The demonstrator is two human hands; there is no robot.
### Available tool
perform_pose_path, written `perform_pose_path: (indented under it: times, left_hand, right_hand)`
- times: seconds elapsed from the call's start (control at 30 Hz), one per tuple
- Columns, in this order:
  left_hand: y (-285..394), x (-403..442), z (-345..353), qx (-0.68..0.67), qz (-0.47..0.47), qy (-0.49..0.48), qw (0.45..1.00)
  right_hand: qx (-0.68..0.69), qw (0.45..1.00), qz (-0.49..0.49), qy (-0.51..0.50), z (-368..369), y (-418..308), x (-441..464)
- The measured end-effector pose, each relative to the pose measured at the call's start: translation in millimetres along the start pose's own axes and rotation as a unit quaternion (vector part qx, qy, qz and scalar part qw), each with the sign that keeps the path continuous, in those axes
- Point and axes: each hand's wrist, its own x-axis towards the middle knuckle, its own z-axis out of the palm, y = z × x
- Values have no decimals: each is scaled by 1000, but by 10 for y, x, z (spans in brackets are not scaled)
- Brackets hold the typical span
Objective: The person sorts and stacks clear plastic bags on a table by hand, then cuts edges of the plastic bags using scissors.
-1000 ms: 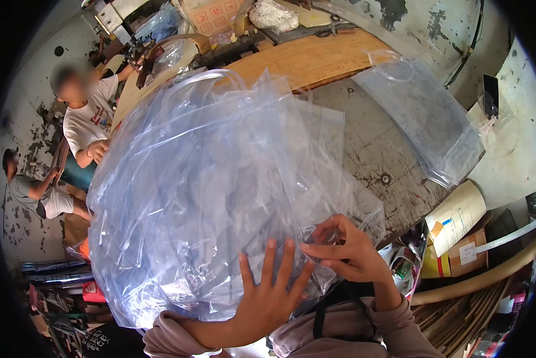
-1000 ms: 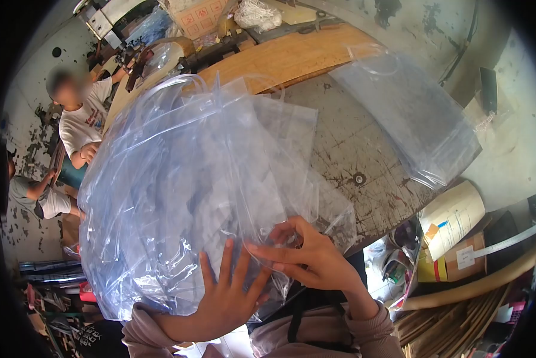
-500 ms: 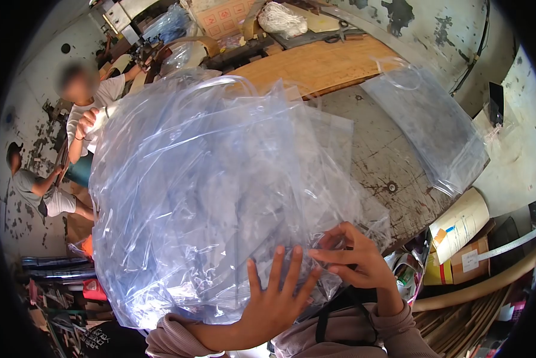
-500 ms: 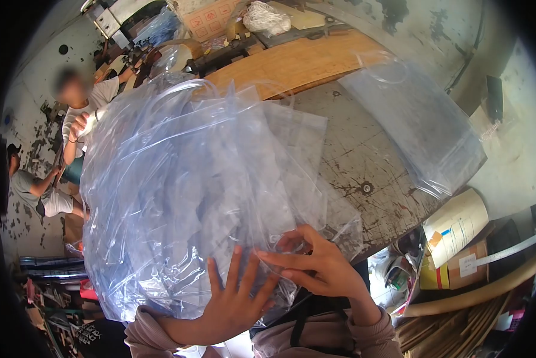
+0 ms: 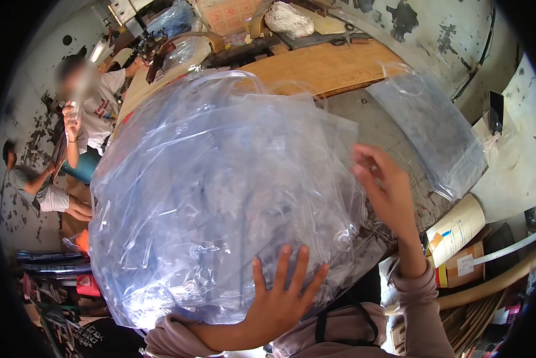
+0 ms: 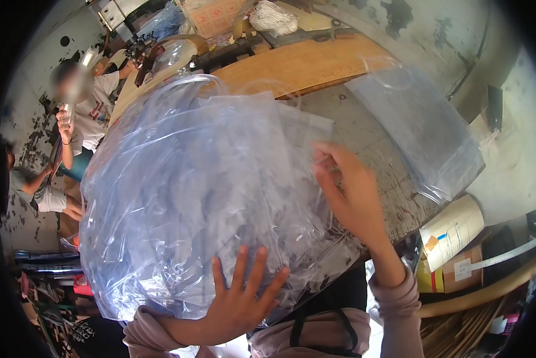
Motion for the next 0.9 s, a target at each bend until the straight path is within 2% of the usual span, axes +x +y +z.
perform_pose_path:
  times: [0.03,0.1,0.2,0.3,0.53,0.6,0.7,0.83,0.9]
  left_hand:
    - [0,-1,3,0,-1,1,1000]
    - [-3,6,9,1,3,4,1000]
    - [-8,-13,47,21,13,-9,1000]
    - [1,-25,49,19,8,-12,1000]
    - [2,-9,28,19,7,-14,1000]
    - [-2,-8,27,12,8,-13,1000]
    - [1,-3,27,11,6,-11,1000]
    - [5,1,29,11,-2,-11,1000]
    - [4,4,32,12,3,3,1000]
  right_hand:
    - [0,1000,-1,-1,11,1,99]
    - [-36,996,-40,-67,26,12,248]
    - [-81,990,-84,-82,68,66,326]
    - [-70,992,-50,-93,73,38,319]
    - [-84,988,-107,-71,86,44,259]
    - [-129,982,-135,-40,99,23,212]
    - [-186,967,-164,-50,110,42,76]
    - [-170,975,-139,-32,64,-87,-216]
    - [-163,985,-59,-22,1,-123,-399]
